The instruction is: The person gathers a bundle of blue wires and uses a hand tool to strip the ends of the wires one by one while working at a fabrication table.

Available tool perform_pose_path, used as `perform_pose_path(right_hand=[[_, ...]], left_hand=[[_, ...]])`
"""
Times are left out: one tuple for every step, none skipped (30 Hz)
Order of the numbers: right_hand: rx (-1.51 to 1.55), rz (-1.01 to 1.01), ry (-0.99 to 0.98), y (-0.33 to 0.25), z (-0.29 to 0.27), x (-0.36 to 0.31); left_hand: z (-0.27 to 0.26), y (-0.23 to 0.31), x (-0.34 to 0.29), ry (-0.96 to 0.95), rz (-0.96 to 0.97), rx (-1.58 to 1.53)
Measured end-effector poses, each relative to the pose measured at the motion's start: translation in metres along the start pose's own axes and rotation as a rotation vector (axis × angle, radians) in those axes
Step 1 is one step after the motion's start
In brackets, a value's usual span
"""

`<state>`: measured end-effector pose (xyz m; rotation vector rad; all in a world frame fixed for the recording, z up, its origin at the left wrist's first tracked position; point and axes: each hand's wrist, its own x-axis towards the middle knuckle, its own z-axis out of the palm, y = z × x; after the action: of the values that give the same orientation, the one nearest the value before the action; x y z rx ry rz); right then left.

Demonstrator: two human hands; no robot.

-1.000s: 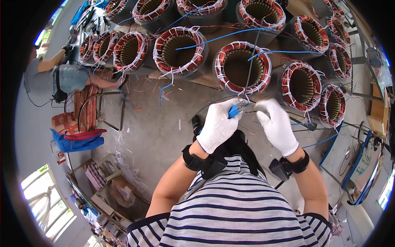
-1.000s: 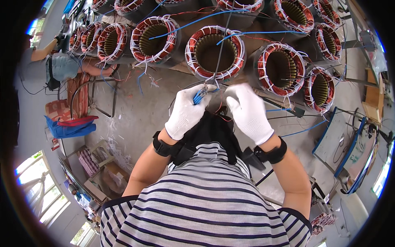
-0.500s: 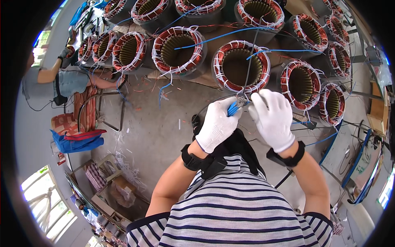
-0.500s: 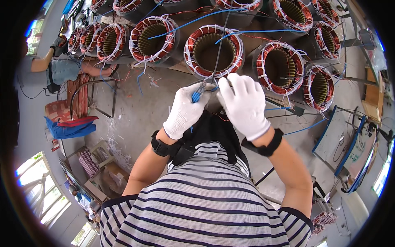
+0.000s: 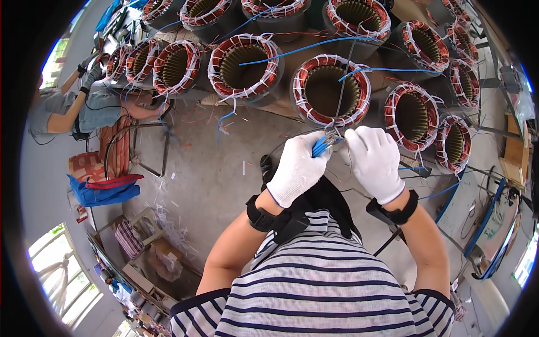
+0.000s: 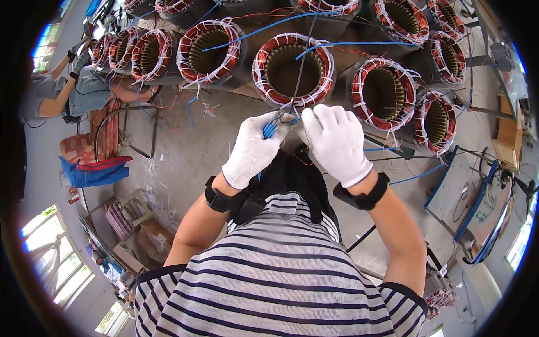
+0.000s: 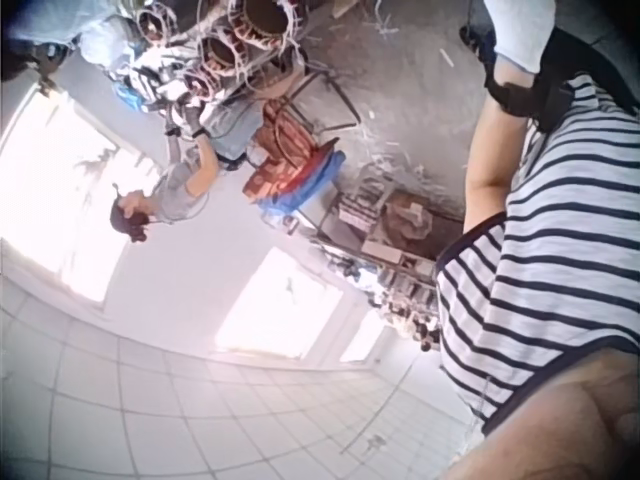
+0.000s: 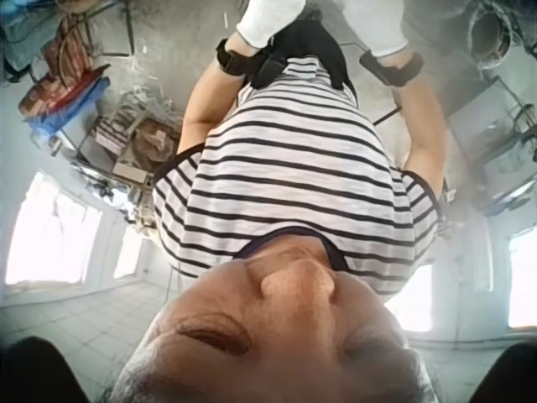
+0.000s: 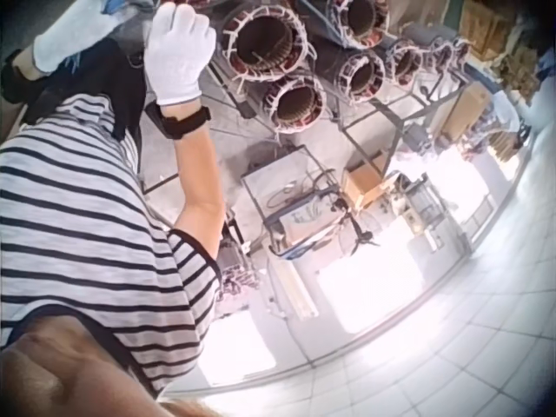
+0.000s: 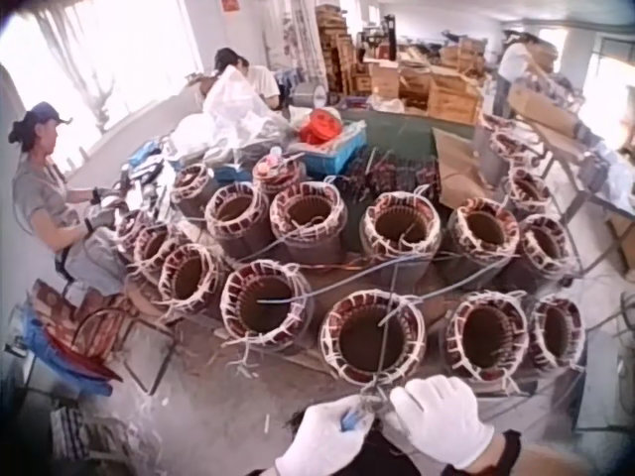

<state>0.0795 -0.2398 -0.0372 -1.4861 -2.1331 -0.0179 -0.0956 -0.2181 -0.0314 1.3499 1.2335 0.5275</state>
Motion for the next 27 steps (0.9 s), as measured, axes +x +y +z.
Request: perform_pose_path(right_hand=[[0.068, 0.01, -0.022, 0.002, 0.002, -0.001], [0.137, 0.021, -0.045, 0.003, 0.005, -0.002], [0.206, 0.028, -0.068, 0.003, 0.004, -0.001], [0.719, 0.692, -0.251, -0.011, 0.0, 0.001], [0.72, 0.692, -0.251, -0.015, 0.0, -0.002], [1.268, 1.111, -0.189, -0.018, 0.003, -0.005], [1.821, 1.52, -0.095, -0.019, 0.005, -0.009], [1.869, 1.448, -0.16, -0.018, 0.008, -0.015], [1.866, 1.451, -0.159, -0.02, 0.002, -0.018], [1.693, 1.382, -0.264, -0.023, -0.008, -0.018], [1.518, 1.308, -0.36, -0.026, -0.017, -0.019], [1.373, 1.265, -0.458, -0.026, -0.025, -0.025], [1.368, 1.265, -0.461, -0.028, -0.029, -0.026], [1.009, 0.919, -0.376, -0.029, -0.032, -0.026], [0.647, 0.576, -0.283, -0.031, -0.035, -0.024], [0.383, 0.373, -0.203, -0.031, -0.039, -0.014], [0.379, 0.373, -0.204, -0.031, -0.04, -0.004], [0.174, 0.214, -0.131, -0.032, -0.04, 0.005], [-0.029, 0.055, -0.059, -0.033, -0.04, 0.013], [-0.088, 0.046, -0.126, -0.033, -0.041, 0.019], [-0.088, 0.042, -0.126, -0.03, -0.038, 0.02], [-0.165, -0.013, -0.227, -0.025, -0.033, 0.02], [-0.241, -0.068, -0.328, -0.021, -0.028, 0.018], [-0.214, -0.103, -0.312, -0.016, -0.025, 0.016], [-0.219, -0.106, -0.314, -0.011, -0.022, 0.014], [-0.002, 0.006, -0.296, -0.007, -0.019, 0.012], [0.222, 0.113, -0.277, -0.005, -0.018, 0.012]], left_hand=[[0.0, 0.002, 0.0, -0.002, 0.0, 0.001], [0.0, 0.004, 0.0, -0.001, 0.023, 0.018], [0.0, 0.006, -0.001, 0.003, 0.046, 0.032], [0.002, 0.005, -0.001, 0.003, 0.046, 0.032], [0.004, 0.003, 0.0, 0.028, 0.092, 0.015], [0.006, 0.001, 0.0, 0.052, 0.14, -0.003], [0.007, 0.0, 0.0, 0.052, 0.14, -0.004], [0.008, 0.0, -0.001, 0.054, 0.149, -0.008], [0.008, -0.003, -0.002, 0.055, 0.156, -0.013], [0.008, -0.007, -0.001, 0.077, 0.185, 0.005], [0.006, -0.008, -0.001, 0.079, 0.184, 0.001], [0.005, -0.004, -0.001, 0.056, 0.154, 0.025], [0.003, -0.002, -0.002, 0.033, 0.123, 0.048], [0.003, -0.004, -0.001, 0.034, 0.123, 0.043], [0.003, -0.006, -0.001, 0.049, 0.165, 0.057], [0.002, -0.008, 0.0, 0.065, 0.207, 0.07], [0.002, -0.007, -0.001, 0.065, 0.209, 0.066], [0.002, -0.006, -0.002, 0.06, 0.189, 0.062], [0.002, -0.006, -0.002, 0.057, 0.168, 0.058], [0.002, -0.006, -0.002, 0.056, 0.17, 0.056], [0.002, -0.006, -0.001, 0.051, 0.159, 0.04], [0.002, -0.006, -0.001, 0.048, 0.147, 0.024], [0.002, -0.006, -0.002, 0.053, 0.148, 0.022], [0.003, -0.005, -0.002, 0.019, 0.106, 0.004], [0.003, -0.005, -0.002, -0.016, 0.064, -0.014], [0.003, -0.006, -0.001, -0.015, 0.068, -0.019], [0.001, -0.009, -0.002, -0.027, 0.052, -0.034]])
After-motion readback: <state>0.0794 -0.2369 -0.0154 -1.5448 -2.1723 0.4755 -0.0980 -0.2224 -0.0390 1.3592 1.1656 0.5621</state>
